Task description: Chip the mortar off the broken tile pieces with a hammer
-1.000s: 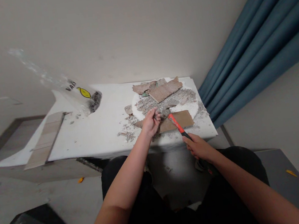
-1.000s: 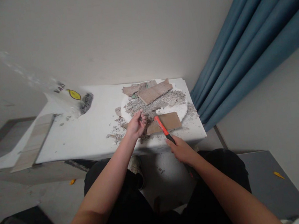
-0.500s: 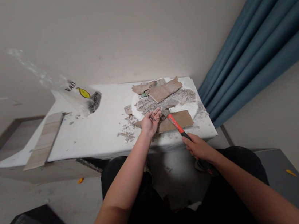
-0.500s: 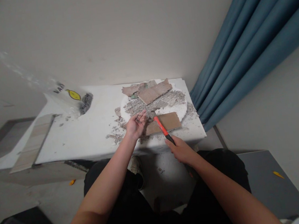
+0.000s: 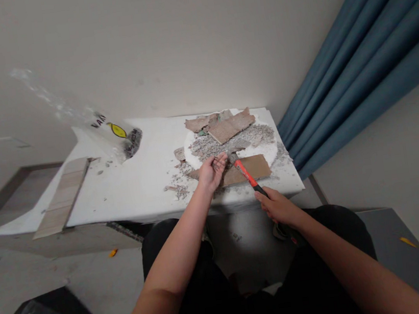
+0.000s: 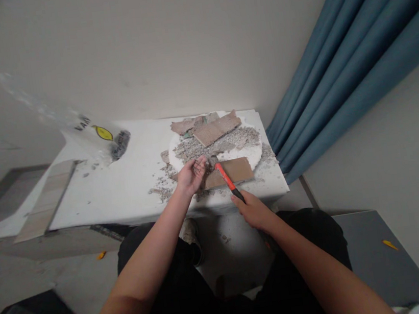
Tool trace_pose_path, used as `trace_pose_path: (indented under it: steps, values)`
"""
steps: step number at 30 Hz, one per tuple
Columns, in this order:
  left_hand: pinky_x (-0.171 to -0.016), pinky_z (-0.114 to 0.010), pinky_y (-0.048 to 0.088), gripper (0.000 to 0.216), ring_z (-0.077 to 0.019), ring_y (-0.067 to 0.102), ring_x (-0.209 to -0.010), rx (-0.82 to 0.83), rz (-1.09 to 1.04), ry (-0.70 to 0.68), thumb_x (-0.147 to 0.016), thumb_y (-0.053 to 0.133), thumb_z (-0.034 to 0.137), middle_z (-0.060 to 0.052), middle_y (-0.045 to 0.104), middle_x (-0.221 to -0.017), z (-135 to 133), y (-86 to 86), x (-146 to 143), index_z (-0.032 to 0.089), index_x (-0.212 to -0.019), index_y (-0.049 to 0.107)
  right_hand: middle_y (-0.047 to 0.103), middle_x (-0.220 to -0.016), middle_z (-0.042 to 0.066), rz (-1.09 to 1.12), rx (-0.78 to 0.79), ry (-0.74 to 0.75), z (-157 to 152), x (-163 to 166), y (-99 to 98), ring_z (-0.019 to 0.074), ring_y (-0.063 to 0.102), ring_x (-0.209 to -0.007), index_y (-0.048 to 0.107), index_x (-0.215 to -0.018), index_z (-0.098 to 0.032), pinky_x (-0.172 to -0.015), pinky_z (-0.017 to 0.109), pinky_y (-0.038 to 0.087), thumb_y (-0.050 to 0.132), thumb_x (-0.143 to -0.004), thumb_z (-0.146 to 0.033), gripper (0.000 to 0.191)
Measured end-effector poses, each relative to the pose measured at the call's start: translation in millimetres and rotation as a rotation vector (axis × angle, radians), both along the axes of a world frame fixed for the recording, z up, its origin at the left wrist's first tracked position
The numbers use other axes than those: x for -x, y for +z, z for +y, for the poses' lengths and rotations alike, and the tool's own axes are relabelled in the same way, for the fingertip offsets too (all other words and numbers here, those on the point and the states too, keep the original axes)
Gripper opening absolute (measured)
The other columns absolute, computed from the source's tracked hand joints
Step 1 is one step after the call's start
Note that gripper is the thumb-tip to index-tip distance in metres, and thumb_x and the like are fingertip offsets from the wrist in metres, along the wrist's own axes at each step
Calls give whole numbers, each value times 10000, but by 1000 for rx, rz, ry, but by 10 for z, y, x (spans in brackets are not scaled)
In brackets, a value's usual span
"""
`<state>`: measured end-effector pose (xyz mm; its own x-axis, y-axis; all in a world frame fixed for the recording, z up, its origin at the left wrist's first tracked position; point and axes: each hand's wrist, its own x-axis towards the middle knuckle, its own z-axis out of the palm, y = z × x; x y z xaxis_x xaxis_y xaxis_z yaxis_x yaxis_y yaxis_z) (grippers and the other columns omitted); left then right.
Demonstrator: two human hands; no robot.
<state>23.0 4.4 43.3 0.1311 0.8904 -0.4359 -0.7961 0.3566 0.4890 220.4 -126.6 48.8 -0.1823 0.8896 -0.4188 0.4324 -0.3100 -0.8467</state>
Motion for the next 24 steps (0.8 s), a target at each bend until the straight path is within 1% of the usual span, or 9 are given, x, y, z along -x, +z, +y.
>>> trace_pose_path:
  steps: [3, 5, 8, 12, 16, 18, 19, 22, 24]
  values:
    - [-507, -126, 473, 272, -71, 617, -598, -17, 10, -2, -950, 395, 171, -94, 710, -759, -5, 10, -5, 61, -987, 640, 417, -586, -70, -14, -16, 7, 6, -1, 6, 67, 367, -424, 400, -803, -224, -402, 185, 305, 418, -948, -481, 296]
    - [-458, -126, 432, 296, -58, 570, -535, -44, 27, -18, -966, 384, 203, -74, 684, -700, -6, 4, -4, 68, -914, 643, 419, -587, -69, -12, -15, 3, 4, -1, 2, 69, 372, -425, 399, -808, -225, -401, 186, 309, 416, -948, -485, 296]
    - [-410, -131, 363, 368, -40, 461, -434, -84, 64, -72, -979, 362, 247, -20, 577, -545, -4, -23, -1, 75, -800, 634, 408, -585, -75, 8, 5, -2, -4, 0, -12, 67, 357, -409, 394, -820, -228, -385, 186, 303, 411, -949, -492, 294]
    - [-382, -144, 278, 307, -37, 351, -384, -137, 162, -106, -945, 437, 264, 42, 434, -452, 3, -79, 14, 112, -739, 607, 397, -592, -79, 17, 18, -12, -12, 0, -26, 66, 350, -397, 396, -831, -231, -366, 185, 287, 414, -946, -502, 295]
    - [-386, -165, 224, 306, -41, 273, -376, -205, 218, -115, -923, 475, 252, 80, 315, -446, 18, -99, 70, 176, -628, 448, 413, -598, -71, 11, 2, -7, -15, -4, -17, 70, 373, -419, 408, -830, -227, -388, 186, 300, 418, -945, -502, 297]
    - [-407, -167, 236, 314, -44, 262, -387, -257, 229, -119, -910, 504, 249, 90, 279, -470, 34, -68, 115, 193, -627, 379, 421, -603, -68, 11, -2, -6, -15, -4, -10, 73, 377, -431, 412, -832, -227, -397, 189, 303, 420, -944, -500, 295]
    - [-423, -169, 256, 301, -47, 260, -392, -279, 250, -122, -903, 522, 257, 95, 265, -482, 47, -43, 142, 197, -645, 378, 422, -604, -67, 11, -1, -8, -15, -4, -7, 75, 376, -434, 411, -832, -227, -398, 192, 301, 418, -944, -501, 296]
    - [-500, -188, 349, 183, -70, 297, -422, -318, 437, -67, -893, 539, 309, 99, 264, -507, 112, 39, 255, 217, -759, 456, 416, -601, -68, 12, 2, -10, -14, -1, 5, 79, 373, -441, 401, -825, -229, -405, 194, 302, 413, -946, -503, 300]
    - [-561, -208, 392, 114, -92, 368, -468, -343, 722, 19, -894, 523, 339, 87, 332, -527, 165, 74, 360, 234, -851, 507, 411, -596, -68, 8, 0, -6, -13, 3, 15, 79, 377, -450, 395, -815, -227, -415, 193, 304, 417, -947, -495, 299]
